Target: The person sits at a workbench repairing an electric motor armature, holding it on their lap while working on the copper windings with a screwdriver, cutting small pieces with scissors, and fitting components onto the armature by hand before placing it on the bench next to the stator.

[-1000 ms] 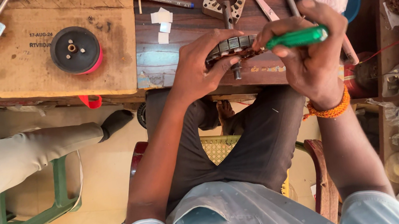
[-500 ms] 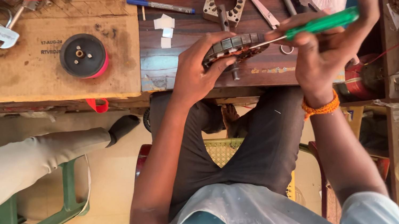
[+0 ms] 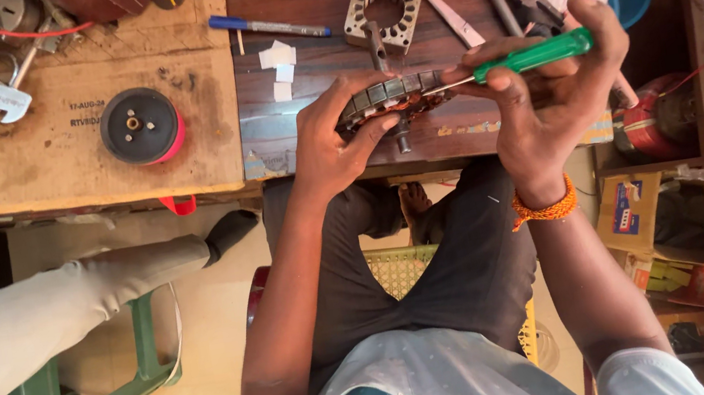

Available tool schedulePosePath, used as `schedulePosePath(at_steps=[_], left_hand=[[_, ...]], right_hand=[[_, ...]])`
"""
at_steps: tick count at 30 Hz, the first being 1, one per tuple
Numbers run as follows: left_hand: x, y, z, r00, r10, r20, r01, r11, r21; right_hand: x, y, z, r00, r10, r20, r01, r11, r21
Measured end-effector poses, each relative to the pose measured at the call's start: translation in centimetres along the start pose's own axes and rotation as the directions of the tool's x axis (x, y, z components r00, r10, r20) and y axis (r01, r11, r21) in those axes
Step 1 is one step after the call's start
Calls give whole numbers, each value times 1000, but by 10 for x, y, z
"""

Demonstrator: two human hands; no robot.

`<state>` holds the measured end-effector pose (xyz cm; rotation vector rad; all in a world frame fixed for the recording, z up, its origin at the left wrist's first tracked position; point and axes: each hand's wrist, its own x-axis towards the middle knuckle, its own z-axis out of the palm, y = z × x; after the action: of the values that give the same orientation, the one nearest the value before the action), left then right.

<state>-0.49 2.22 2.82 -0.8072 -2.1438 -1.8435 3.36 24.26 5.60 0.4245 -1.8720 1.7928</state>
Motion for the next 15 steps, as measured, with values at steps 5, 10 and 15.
schedulePosePath(at_steps=[5, 10, 15], left_hand=[[9, 18, -2, 996, 22, 83, -34, 989, 147], [19, 37, 2, 989, -56, 134, -5, 908, 419], [25, 40, 2, 989, -80, 122, 24, 916, 401]], right_hand=[[1, -11, 0, 999, -10, 40, 15, 993, -118], [1, -23, 9, 998, -16, 64, 25, 989, -146], [2, -26, 21, 998, -51, 34, 57, 980, -193]])
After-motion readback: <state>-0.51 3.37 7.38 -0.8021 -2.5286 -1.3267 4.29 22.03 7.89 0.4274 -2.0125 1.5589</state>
